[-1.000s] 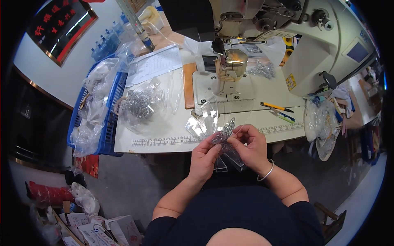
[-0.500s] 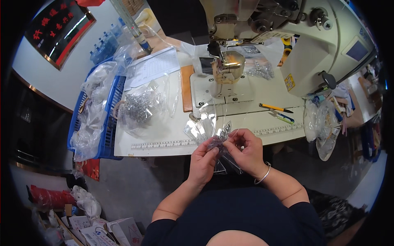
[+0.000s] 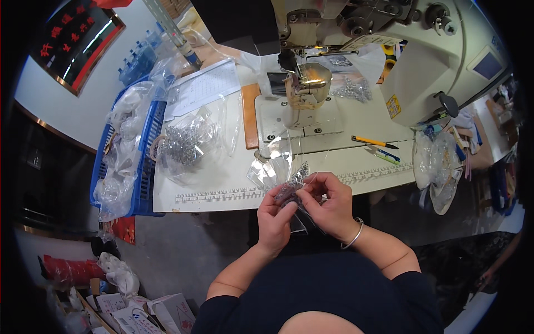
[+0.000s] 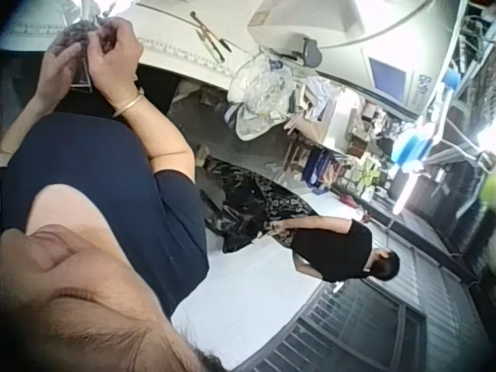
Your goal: The person repeatedly places small clear plastic bags containing silver decorations under a sewing machine needle, stitches them, and then removes them. A coworker is visible nearby, also handling similar items.
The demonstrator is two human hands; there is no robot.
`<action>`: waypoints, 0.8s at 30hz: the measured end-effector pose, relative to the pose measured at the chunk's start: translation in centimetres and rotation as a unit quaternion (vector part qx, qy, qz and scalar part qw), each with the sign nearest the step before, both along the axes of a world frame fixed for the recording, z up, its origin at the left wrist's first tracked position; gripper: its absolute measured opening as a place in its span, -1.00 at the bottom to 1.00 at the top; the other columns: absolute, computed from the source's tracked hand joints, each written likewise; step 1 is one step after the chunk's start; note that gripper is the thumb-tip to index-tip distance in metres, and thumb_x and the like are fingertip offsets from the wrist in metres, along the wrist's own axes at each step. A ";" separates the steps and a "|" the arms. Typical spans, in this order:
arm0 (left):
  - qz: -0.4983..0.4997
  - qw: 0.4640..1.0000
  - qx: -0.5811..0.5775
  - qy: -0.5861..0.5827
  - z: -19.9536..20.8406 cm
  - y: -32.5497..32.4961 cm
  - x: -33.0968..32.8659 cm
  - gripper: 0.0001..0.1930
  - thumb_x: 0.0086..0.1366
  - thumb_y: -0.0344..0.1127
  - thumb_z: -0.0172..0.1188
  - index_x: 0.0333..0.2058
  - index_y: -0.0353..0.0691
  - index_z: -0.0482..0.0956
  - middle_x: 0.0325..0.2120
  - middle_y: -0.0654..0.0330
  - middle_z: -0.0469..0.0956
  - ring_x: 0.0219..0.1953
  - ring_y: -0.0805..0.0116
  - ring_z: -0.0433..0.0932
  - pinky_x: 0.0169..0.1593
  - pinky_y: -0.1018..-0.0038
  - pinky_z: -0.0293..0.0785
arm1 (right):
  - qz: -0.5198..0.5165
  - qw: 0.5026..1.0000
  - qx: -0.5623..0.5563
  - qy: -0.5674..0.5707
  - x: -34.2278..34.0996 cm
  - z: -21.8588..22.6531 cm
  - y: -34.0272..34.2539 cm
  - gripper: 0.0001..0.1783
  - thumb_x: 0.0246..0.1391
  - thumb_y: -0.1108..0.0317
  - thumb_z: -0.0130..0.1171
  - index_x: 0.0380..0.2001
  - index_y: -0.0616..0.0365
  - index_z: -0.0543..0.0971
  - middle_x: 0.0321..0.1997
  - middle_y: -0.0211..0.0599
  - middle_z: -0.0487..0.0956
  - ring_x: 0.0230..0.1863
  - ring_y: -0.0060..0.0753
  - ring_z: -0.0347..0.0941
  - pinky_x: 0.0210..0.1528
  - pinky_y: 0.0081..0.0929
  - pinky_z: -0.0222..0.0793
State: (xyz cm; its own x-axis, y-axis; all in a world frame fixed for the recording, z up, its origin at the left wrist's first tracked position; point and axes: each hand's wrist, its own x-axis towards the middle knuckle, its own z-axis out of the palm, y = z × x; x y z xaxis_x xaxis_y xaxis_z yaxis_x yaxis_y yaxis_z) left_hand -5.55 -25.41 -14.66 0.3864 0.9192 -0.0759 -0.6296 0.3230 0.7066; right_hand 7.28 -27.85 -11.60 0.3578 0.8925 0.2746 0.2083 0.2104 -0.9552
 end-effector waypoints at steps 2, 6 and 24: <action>0.027 0.999 -0.001 0.047 0.0 0.1 0.2 -0.66 0.18 -0.58 0.07 -0.04 -0.39 0.34 -0.16 0.08 0.48 -0.12 0.41 0.48 -0.01 0.50 0.40 | 0.003 1.000 0.002 0.005 -0.1 -0.1 0.2 -0.77 -0.11 0.53 0.25 -0.32 0.24 0.47 -0.52 -0.36 0.55 -0.50 -0.67 0.47 -0.49 -0.70 0.38; 0.047 0.997 -0.012 0.058 -0.4 0.5 0.2 -0.71 0.19 -0.58 0.09 -0.09 -0.33 0.39 -0.23 0.14 0.51 -0.20 0.44 0.51 -0.08 0.55 0.45 | 0.015 0.999 -0.019 0.027 0.0 -0.5 0.2 -0.77 -0.10 0.51 0.25 -0.31 0.24 0.47 -0.53 -0.38 0.54 -0.51 -0.66 0.44 -0.42 -0.68 0.37; 0.039 0.992 -0.101 0.072 0.1 1.7 0.1 -0.73 0.14 -0.61 0.12 -0.15 -0.37 0.41 -0.29 0.14 0.51 -0.25 0.42 0.52 -0.11 0.52 0.50 | 0.048 0.990 -0.076 0.112 0.4 -1.6 1.2 -0.91 -0.02 0.44 0.21 -0.47 0.21 0.51 -0.57 -0.47 0.51 -0.52 -0.75 0.36 -0.45 -0.71 0.29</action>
State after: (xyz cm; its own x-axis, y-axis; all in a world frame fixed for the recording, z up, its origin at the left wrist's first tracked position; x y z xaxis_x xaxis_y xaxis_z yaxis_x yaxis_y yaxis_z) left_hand -5.47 -23.75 -14.58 0.2862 0.9065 -0.3103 -0.5560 0.4209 0.7168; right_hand 7.66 -26.67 -13.19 0.3055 0.9504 0.0579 -0.0267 0.0693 -0.9972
